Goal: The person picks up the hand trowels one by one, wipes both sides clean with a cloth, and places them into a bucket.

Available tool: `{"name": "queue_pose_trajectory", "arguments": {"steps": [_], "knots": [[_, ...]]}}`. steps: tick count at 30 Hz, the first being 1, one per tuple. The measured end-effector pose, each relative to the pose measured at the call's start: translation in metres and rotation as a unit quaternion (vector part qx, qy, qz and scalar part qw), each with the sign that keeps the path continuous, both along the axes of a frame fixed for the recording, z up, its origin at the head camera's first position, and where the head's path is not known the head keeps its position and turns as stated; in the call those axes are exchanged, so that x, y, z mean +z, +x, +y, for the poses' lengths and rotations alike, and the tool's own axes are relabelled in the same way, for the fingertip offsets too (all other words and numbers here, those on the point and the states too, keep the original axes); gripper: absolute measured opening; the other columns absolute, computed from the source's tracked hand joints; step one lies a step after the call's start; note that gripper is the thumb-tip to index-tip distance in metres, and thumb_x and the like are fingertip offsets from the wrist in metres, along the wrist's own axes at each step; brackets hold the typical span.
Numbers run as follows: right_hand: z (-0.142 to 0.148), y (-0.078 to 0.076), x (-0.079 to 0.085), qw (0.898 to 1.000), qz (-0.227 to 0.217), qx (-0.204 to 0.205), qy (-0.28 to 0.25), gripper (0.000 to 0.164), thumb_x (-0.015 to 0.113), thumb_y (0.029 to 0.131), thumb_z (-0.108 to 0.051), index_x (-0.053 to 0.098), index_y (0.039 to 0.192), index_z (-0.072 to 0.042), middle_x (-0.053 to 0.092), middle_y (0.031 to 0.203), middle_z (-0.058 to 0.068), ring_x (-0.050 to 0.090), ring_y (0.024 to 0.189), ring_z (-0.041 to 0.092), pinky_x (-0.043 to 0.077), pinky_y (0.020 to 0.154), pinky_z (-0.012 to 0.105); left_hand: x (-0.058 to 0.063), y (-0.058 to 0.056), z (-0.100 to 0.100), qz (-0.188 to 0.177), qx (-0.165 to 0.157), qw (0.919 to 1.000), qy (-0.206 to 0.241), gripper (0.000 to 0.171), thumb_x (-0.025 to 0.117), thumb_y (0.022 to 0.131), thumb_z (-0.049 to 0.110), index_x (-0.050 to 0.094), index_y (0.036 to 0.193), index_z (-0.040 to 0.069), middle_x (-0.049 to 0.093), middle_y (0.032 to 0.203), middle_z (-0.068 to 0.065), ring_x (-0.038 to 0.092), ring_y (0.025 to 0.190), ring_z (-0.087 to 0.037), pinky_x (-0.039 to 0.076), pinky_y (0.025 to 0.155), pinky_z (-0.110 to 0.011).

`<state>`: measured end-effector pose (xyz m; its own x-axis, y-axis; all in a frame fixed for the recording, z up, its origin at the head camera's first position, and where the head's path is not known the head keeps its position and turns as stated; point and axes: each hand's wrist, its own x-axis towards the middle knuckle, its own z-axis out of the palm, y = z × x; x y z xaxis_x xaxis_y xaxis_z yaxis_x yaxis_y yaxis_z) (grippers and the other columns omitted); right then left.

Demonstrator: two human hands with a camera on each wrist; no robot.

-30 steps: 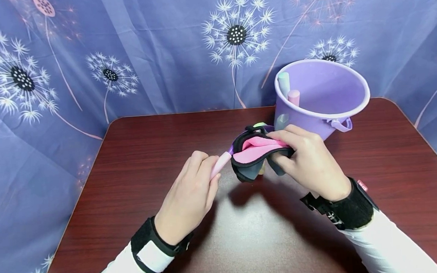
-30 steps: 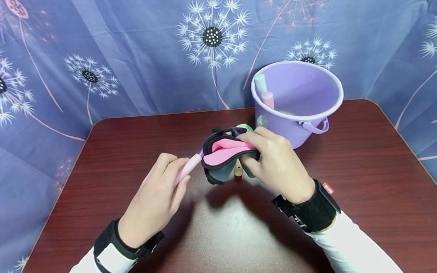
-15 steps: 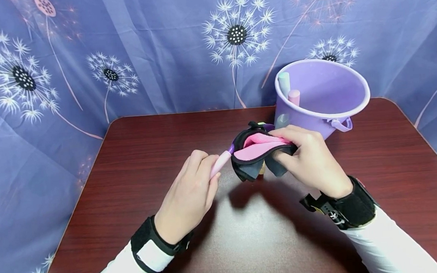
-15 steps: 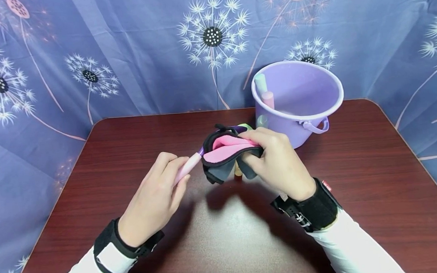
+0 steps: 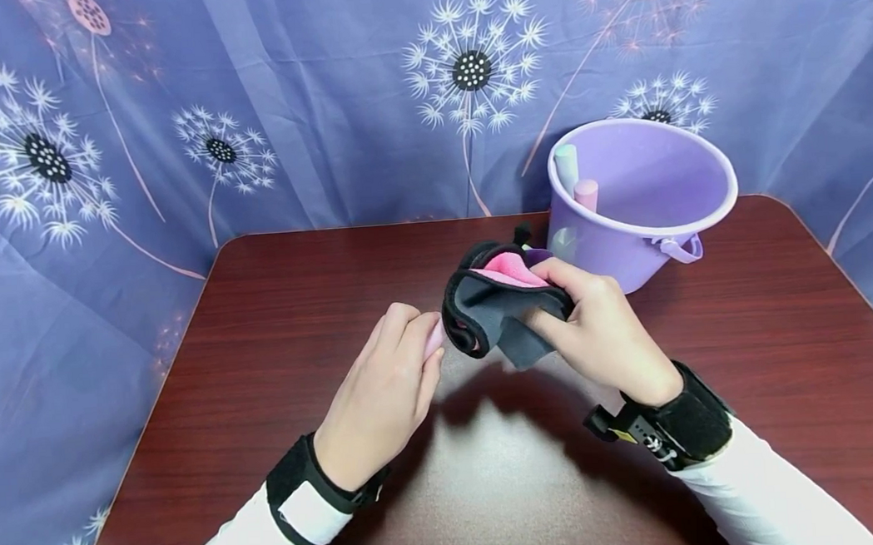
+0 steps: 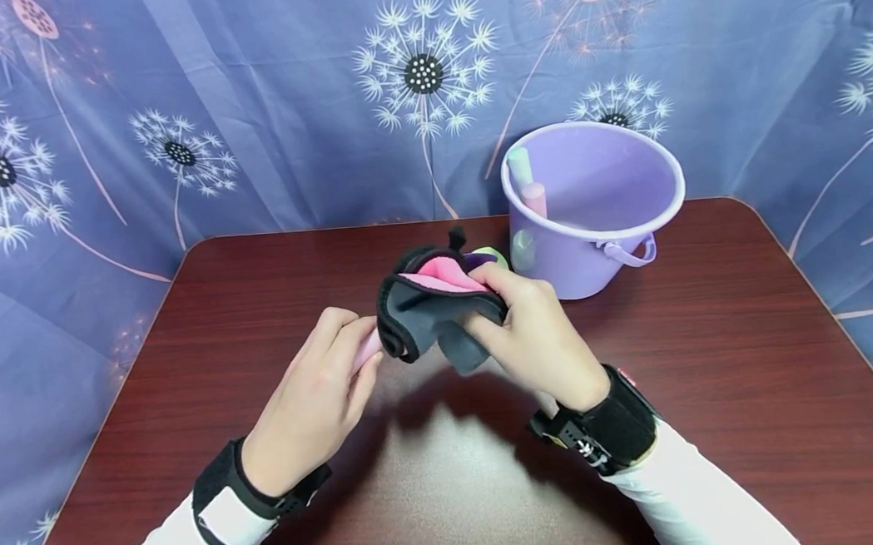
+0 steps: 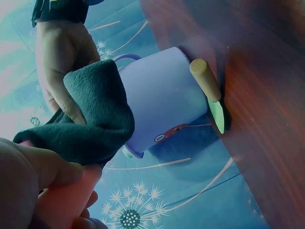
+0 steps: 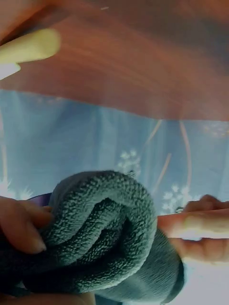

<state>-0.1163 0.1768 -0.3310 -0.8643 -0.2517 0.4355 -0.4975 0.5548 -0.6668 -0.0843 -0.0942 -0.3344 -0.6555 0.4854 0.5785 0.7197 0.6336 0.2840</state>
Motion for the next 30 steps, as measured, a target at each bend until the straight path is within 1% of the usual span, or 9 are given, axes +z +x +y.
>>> {"name": "queue_pose_trajectory", "arguments": {"steps": [4,6,12,14,16,19,23,26,30], "knots": [[-0.009,0.004,-0.005,0.999,-0.026,0.001,-0.019,0.023,0.078,0.091,-0.002,0.069,0.107,-0.015,0.066,0.083,-0.006,0.062,0.077,0.014,0.046,0.07,0.025,-0.001,0.0,0.0,-0.001,0.003,1.0,0.006,0.019,0.062,0.103,0.005,0.063,0.119,-0.005,0.051,0.105,-0.012,0.053,0.093,-0.027,0.05,0.084,-0.035],[-0.013,0.005,-0.007,0.999,-0.04,0.003,-0.031,0.023,0.079,0.09,-0.002,0.068,0.106,-0.014,0.064,0.083,-0.005,0.061,0.077,0.015,0.046,0.07,0.026,-0.001,0.0,0.0,-0.002,0.007,0.9999,0.009,0.018,0.062,0.103,0.005,0.064,0.118,-0.005,0.051,0.105,-0.012,0.053,0.093,-0.026,0.051,0.083,-0.034],[-0.019,0.008,-0.008,0.996,-0.076,0.012,-0.056,0.023,0.08,0.092,-0.008,0.071,0.113,-0.014,0.069,0.098,-0.003,0.063,0.088,0.016,0.049,0.076,0.028,0.0,0.0,0.001,0.0,0.01,0.9998,0.015,0.017,0.062,0.103,0.004,0.063,0.117,-0.006,0.052,0.105,-0.013,0.053,0.093,-0.026,0.051,0.082,-0.035],[-0.019,0.008,-0.008,0.995,-0.086,0.01,-0.056,0.023,0.08,0.093,-0.01,0.071,0.114,-0.016,0.069,0.101,-0.003,0.063,0.09,0.016,0.05,0.078,0.029,0.0,0.0,0.001,0.003,0.009,0.9998,0.017,0.018,0.063,0.103,0.003,0.064,0.118,-0.006,0.052,0.104,-0.013,0.053,0.092,-0.025,0.051,0.081,-0.035],[-0.018,0.008,-0.008,0.994,-0.091,0.005,-0.056,0.022,0.08,0.093,-0.011,0.071,0.113,-0.016,0.069,0.1,-0.002,0.063,0.089,0.016,0.05,0.077,0.03,0.0,0.0,0.001,0.002,0.008,0.9998,0.019,0.018,0.063,0.103,0.004,0.064,0.118,-0.006,0.052,0.104,-0.012,0.053,0.092,-0.025,0.051,0.082,-0.035],[-0.018,0.007,-0.009,0.995,-0.08,-0.009,-0.053,0.018,0.08,0.093,-0.011,0.07,0.108,-0.016,0.068,0.093,-0.002,0.062,0.082,0.017,0.049,0.07,0.03,0.001,0.0,0.001,0.001,0.006,0.9998,0.019,0.017,0.063,0.103,0.004,0.065,0.117,-0.006,0.051,0.103,-0.012,0.053,0.092,-0.026,0.051,0.083,-0.036],[-0.015,0.003,-0.01,0.997,-0.051,-0.035,-0.043,0.016,0.082,0.093,-0.013,0.068,0.101,-0.016,0.064,0.08,-0.004,0.06,0.072,0.017,0.045,0.062,0.03,0.0,0.0,0.0,0.001,0.007,0.9999,0.012,0.018,0.064,0.103,0.005,0.065,0.118,-0.004,0.051,0.103,-0.012,0.052,0.091,-0.027,0.05,0.084,-0.037],[-0.012,0.0,-0.01,0.997,-0.042,-0.052,-0.039,0.015,0.081,0.094,-0.016,0.068,0.1,-0.017,0.063,0.077,-0.004,0.061,0.071,0.016,0.044,0.062,0.029,-0.001,-0.001,-0.001,0.001,0.008,0.9999,0.007,0.02,0.065,0.101,0.004,0.064,0.119,-0.004,0.051,0.103,-0.013,0.052,0.091,-0.027,0.05,0.084,-0.038],[-0.007,-0.004,-0.009,0.996,-0.036,-0.07,-0.036,0.013,0.081,0.095,-0.017,0.07,0.102,-0.016,0.066,0.08,-0.003,0.062,0.073,0.017,0.044,0.064,0.028,-0.001,-0.002,-0.002,-0.001,0.01,0.9999,0.012,0.022,0.067,0.1,0.002,0.064,0.12,-0.005,0.052,0.104,-0.013,0.053,0.091,-0.027,0.05,0.084,-0.038]]}}
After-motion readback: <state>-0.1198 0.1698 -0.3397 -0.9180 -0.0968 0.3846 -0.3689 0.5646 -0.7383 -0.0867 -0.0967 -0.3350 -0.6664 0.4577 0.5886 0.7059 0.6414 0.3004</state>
